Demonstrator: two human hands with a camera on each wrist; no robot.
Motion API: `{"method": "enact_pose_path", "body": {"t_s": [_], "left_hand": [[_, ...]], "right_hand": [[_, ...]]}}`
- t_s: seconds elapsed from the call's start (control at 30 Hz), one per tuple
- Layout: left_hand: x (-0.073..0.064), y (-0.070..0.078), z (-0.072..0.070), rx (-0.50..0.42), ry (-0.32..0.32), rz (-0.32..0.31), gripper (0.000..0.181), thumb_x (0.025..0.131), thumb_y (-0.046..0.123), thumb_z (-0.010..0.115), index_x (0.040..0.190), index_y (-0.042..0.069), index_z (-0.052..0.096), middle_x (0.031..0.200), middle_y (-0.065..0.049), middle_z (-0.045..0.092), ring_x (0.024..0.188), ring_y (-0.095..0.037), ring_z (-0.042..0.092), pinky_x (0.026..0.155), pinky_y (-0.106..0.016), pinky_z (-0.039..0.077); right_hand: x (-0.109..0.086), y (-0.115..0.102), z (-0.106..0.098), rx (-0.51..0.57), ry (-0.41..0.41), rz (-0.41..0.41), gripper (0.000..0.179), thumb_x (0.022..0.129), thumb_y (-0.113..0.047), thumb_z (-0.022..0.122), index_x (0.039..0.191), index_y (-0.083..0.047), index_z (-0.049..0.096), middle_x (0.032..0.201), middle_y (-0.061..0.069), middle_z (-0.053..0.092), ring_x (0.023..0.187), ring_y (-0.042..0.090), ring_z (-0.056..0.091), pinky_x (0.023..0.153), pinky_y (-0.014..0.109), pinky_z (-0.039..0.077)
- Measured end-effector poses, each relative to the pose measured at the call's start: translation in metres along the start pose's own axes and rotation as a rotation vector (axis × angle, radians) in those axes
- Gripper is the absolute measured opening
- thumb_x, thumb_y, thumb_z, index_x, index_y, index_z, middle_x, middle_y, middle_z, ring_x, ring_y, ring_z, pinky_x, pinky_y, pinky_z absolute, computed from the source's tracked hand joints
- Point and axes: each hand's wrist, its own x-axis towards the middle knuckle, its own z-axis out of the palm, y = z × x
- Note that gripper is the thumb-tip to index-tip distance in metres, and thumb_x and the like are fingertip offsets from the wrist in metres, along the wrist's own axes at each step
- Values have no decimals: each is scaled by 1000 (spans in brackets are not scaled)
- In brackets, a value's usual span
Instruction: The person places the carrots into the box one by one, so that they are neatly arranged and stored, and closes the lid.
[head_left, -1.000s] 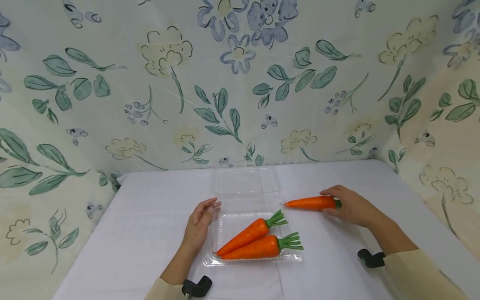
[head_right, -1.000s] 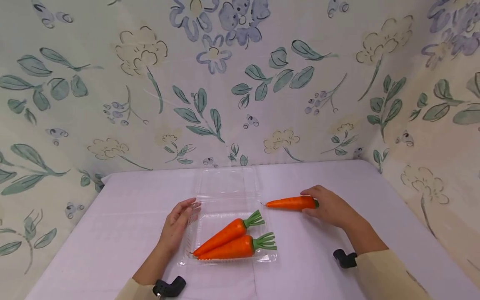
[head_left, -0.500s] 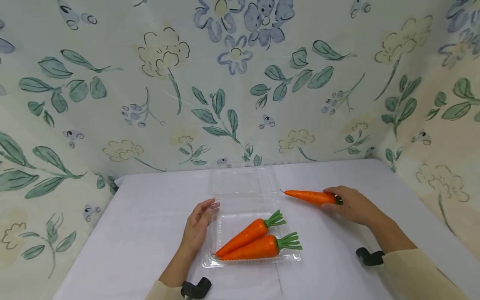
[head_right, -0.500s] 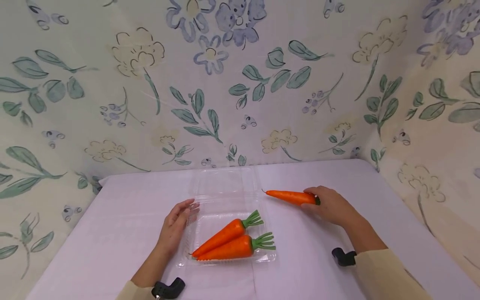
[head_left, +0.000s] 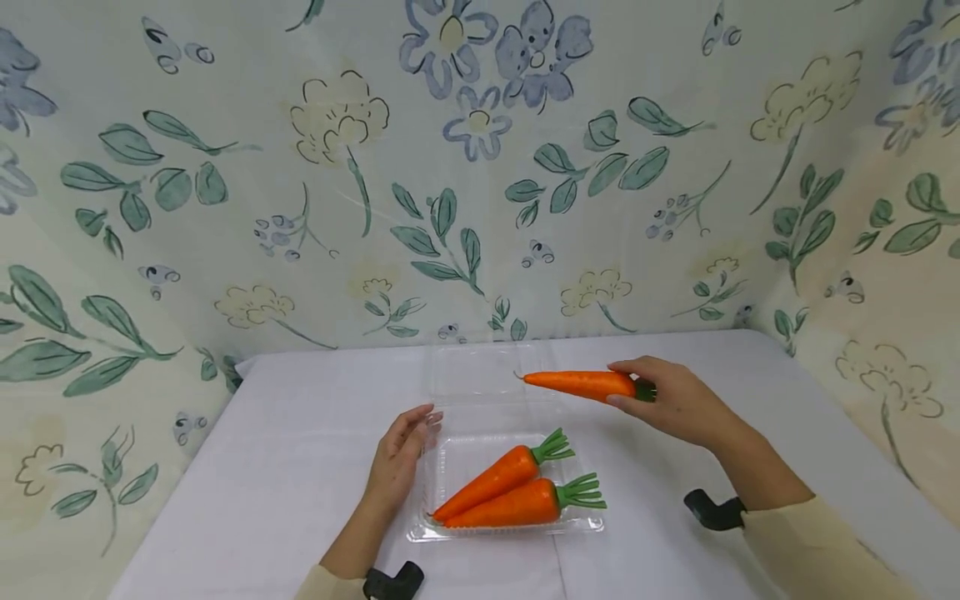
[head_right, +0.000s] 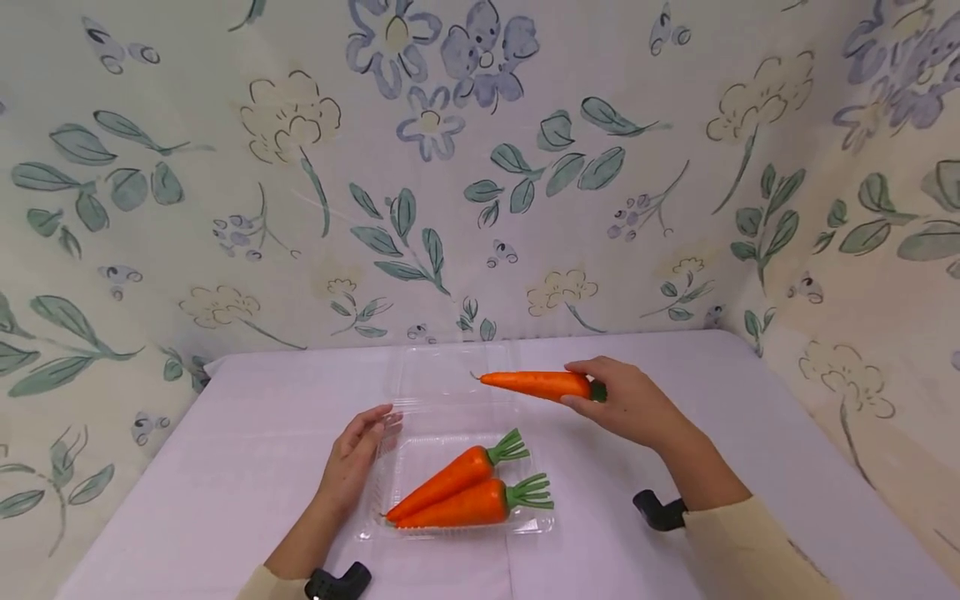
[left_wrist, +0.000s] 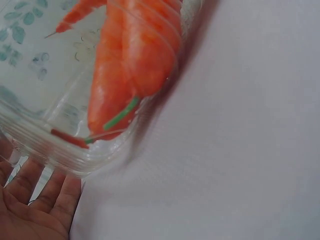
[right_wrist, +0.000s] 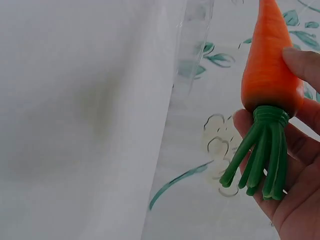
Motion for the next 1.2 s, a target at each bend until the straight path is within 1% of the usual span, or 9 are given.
{"method": "enact_pose_path", "body": {"t_s": [0.13,0.23,0.37,0.47,0.53,0.77,0.97,1.07,1.2], "left_hand": [[0,-1,1,2,5,-5,38,109,14,42,143,1,51,140,-20,63,132,-35,61,110,-33,51],[0,-1,0,6,10,-12,38,108,14,42,143,2,52,140,-20,63,131,-35,61,109,-33,52],[1,-2,0,16,11,-27,38,109,15,42,143,3,52,140,-18,64,131,-34,62,109,-32,52],[1,-2,0,8,7,-37,38,109,16,42,143,4,51,140,-17,64,131,-33,62,108,-32,52],[1,-2,0,6,2,-27,38,109,15,42,143,3,51,140,-18,63,131,-34,61,108,-33,52],[1,-3,-2,-13,5,-24,37,108,13,42,142,2,52,140,-18,64,130,-34,62,105,-27,54],[1,-1,-2,-16,-5,15,38,109,14,43,143,-1,51,140,-22,62,131,-37,61,107,-33,53],[1,-2,-2,-20,-5,18,38,109,13,42,142,-1,51,140,-22,62,130,-37,61,107,-33,54],[1,-2,-1,-20,-4,1,38,109,14,43,143,0,51,140,-21,63,131,-36,61,107,-32,53]], "right_hand": [[11,-27,5,27,-66,-38,52,89,-36,78,134,-13,65,121,6,69,98,21,61,86,41,61],[19,-44,10,4,-133,-85,50,88,-36,79,132,-16,67,121,1,69,97,16,61,86,37,61],[30,-65,17,-34,-223,-172,46,88,-31,80,131,-19,69,122,-4,69,97,11,62,91,36,61],[36,-76,22,-53,-279,-219,44,88,-28,79,130,-20,69,121,-7,69,98,8,62,93,35,60],[40,-81,26,-69,-310,-240,43,88,-27,80,129,-21,70,121,-9,69,98,7,62,93,35,59],[48,-90,37,-131,-375,-322,41,86,-28,82,125,-22,73,121,-9,72,104,10,64,99,38,58],[51,-96,46,-165,-408,-345,38,86,-30,82,123,-23,74,114,-10,68,98,8,60,93,31,58],[52,-100,50,-176,-418,-359,38,88,-28,81,125,-21,74,114,-8,66,97,8,59,93,30,58],[54,-105,55,-180,-437,-377,37,90,-26,78,126,-20,73,117,-8,67,99,8,60,96,31,58]]}}
